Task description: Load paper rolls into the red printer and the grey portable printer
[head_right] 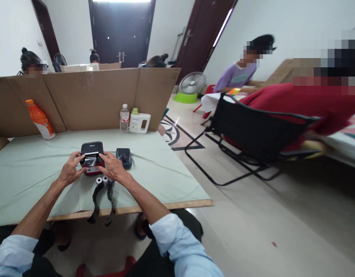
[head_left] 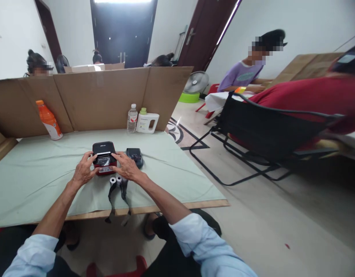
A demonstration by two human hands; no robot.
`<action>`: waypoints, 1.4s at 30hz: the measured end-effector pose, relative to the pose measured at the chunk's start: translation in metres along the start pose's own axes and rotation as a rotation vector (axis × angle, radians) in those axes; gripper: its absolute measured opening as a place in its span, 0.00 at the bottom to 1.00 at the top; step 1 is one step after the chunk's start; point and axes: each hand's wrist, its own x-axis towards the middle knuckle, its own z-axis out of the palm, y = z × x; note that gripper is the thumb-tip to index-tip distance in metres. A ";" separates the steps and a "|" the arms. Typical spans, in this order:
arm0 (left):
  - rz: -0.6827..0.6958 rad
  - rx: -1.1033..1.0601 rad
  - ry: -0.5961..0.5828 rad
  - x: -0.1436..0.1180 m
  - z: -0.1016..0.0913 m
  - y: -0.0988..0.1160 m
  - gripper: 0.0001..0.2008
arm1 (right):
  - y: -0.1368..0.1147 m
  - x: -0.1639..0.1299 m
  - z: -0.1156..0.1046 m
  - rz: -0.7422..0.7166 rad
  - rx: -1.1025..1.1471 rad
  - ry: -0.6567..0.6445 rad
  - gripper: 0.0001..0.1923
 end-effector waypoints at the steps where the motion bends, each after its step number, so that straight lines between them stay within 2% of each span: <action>1: -0.006 -0.005 0.002 0.000 0.001 0.000 0.28 | 0.001 0.000 0.001 -0.001 -0.018 -0.012 0.33; 12: -0.014 -0.063 -0.002 0.004 0.001 0.004 0.27 | 0.010 -0.011 0.013 0.001 0.043 -0.001 0.43; 18: -0.001 -0.054 -0.006 0.004 0.005 0.005 0.26 | 0.013 -0.004 0.004 -0.018 -0.037 -0.032 0.35; 24: 0.010 -0.038 -0.028 0.006 0.001 0.007 0.26 | 0.004 -0.003 -0.002 0.020 -0.103 -0.079 0.34; 31: -0.037 -0.057 -0.004 0.001 0.002 0.005 0.28 | 0.006 -0.007 0.007 0.046 -0.037 -0.057 0.39; 35: -0.102 -0.117 0.010 -0.002 0.006 -0.001 0.34 | 0.008 -0.006 0.008 0.077 0.022 -0.073 0.44; 38: -0.168 -0.202 -0.023 -0.004 0.011 -0.001 0.41 | 0.008 -0.005 0.010 0.124 0.099 -0.077 0.45; 42: -0.236 -0.303 -0.069 -0.007 0.024 0.007 0.49 | 0.009 -0.003 0.013 0.146 0.200 -0.085 0.40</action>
